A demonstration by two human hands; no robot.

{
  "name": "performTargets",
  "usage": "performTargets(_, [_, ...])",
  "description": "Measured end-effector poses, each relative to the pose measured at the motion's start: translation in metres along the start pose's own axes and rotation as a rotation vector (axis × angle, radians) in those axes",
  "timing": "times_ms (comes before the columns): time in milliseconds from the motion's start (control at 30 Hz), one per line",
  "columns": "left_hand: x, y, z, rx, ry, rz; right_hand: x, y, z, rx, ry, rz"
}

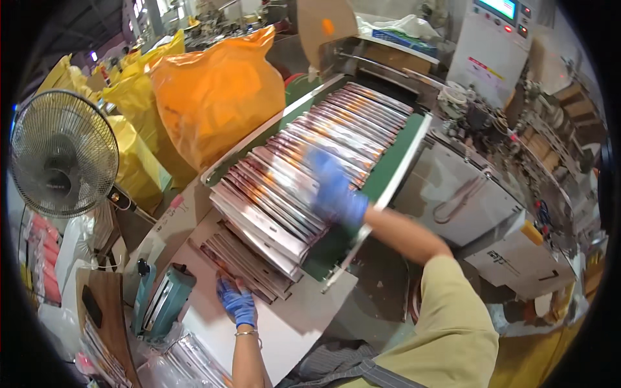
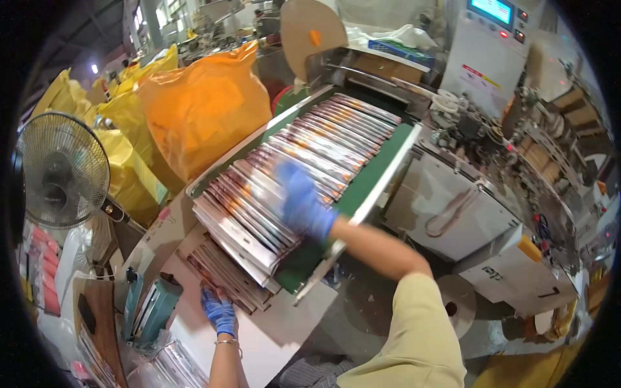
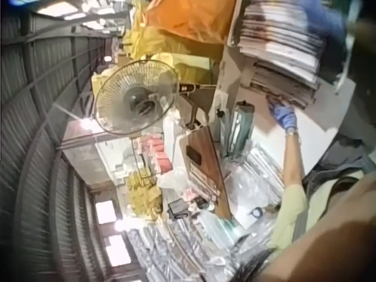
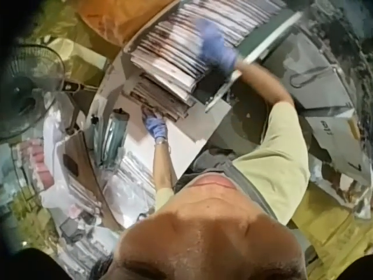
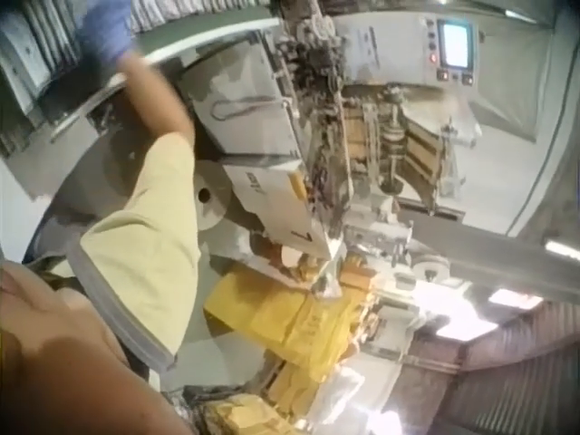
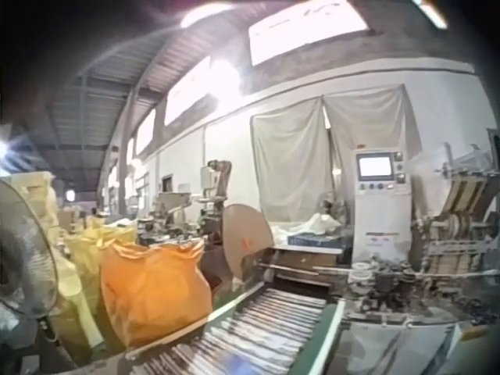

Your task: Packaging bundles of materials into plastic bags and sealing them with a heat sealer on a production line.

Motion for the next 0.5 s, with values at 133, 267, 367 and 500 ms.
performTargets(133, [0.007, -0.009, -0.018, -0.133, -0.014, -0.096, 0.042, -0.261, 0.011, -0.749, -0.044, -0.385])
performTargets(267, [0.001, -0.013, 0.001, 0.085, 0.024, -0.078, 0.052, -0.298, 0.03, -0.971, 0.284, -0.959])
performTargets(367, [-0.002, -0.018, -0.006, 0.052, -0.015, -0.145, 0.05, -0.324, 0.043, -1.003, 0.316, -1.084])
performTargets(500, [0.005, -0.046, 0.005, 0.074, 0.035, -0.147, 0.042, -0.369, 0.053, -0.87, 0.462, -0.886])
Point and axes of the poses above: each hand's wrist, its own x-axis towards the middle knuckle, its own z-axis out of the back of the hand, y = z × x, the point moved 1 cm from there along x, towards the middle knuckle, and after that the axes turned 4 degrees about x, right-handed, at the moved point
